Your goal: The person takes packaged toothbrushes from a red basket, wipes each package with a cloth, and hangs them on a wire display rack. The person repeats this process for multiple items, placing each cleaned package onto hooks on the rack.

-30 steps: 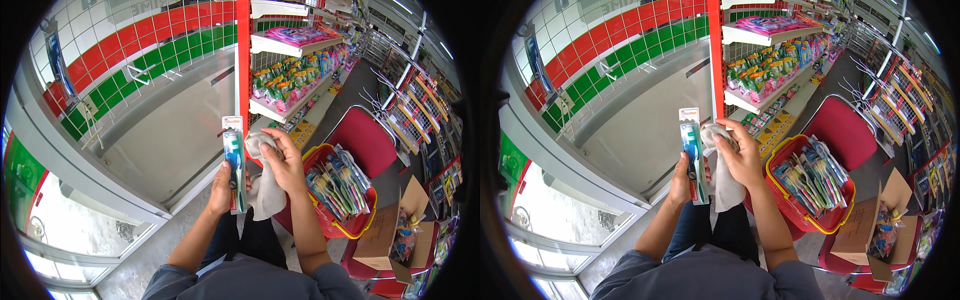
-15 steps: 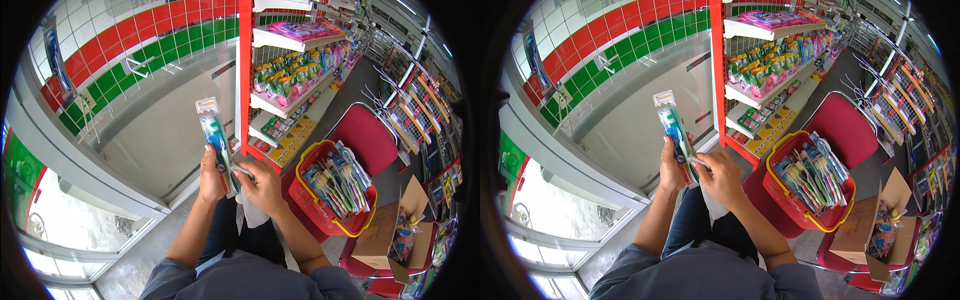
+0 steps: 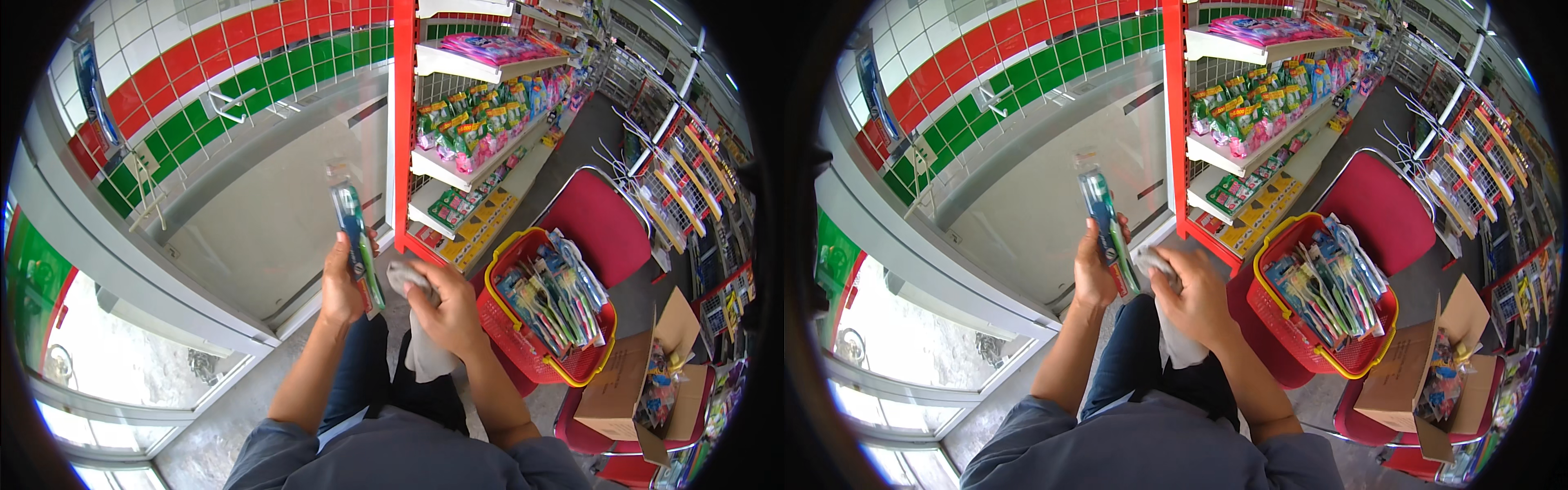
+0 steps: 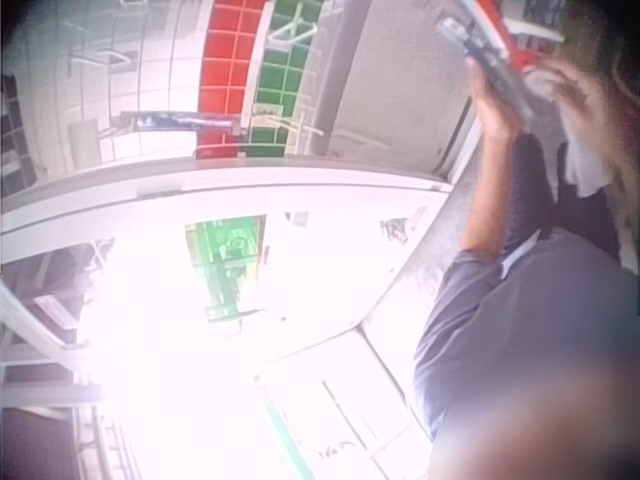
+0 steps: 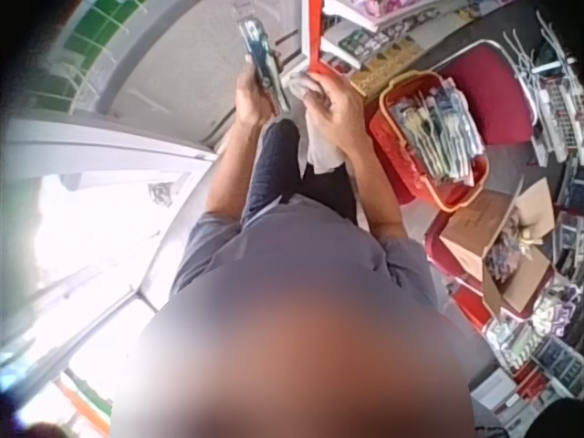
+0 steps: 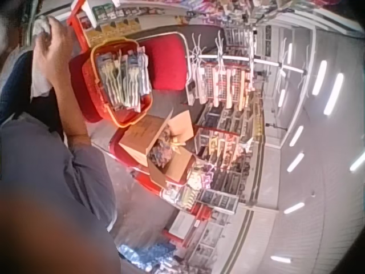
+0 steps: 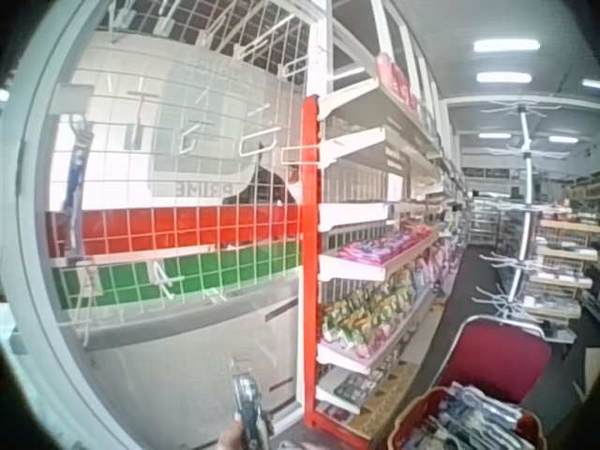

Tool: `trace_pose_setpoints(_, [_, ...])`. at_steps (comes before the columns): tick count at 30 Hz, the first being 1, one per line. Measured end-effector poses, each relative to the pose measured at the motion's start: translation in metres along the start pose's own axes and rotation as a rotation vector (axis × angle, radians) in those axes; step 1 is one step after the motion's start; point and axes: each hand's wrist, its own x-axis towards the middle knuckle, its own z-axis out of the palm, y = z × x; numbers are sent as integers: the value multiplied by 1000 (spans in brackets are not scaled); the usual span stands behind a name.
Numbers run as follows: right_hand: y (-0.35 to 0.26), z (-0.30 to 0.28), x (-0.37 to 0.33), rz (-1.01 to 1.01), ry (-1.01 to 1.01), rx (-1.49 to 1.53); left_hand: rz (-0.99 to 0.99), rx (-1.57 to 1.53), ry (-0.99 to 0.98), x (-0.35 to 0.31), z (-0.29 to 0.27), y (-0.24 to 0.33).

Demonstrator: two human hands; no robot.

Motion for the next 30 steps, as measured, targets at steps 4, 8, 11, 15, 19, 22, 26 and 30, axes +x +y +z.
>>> trace_pose_setpoints(4, [-18,10,32,-153,209,51,-118,-83,-121,-13,14,-11])
trace_pose_setpoints(8, [-19,30,37,-171,220,-88,-35,5,-93,-14,19,-11])
trace_pose_setpoints(11, [-13,39,23,-176,159,-116,-54,-69,-64,-11,15,-3])
trace_pose_setpoints(15, [-6,47,0,-194,71,-117,8,-27,46,-1,10,10])
trace_pose_setpoints(19, [5,48,-16,-202,15,-139,40,-80,89,1,11,14])
trace_pose_setpoints(22, [14,44,-29,-184,-32,-152,97,-155,132,4,12,14])
trace_pose_setpoints(26, [20,29,-39,-100,-136,-183,130,-223,68,8,5,18])
trace_pose_setpoints(30, [15,-7,-20,-4,-23,-168,-62,-77,-31,-1,-1,14])
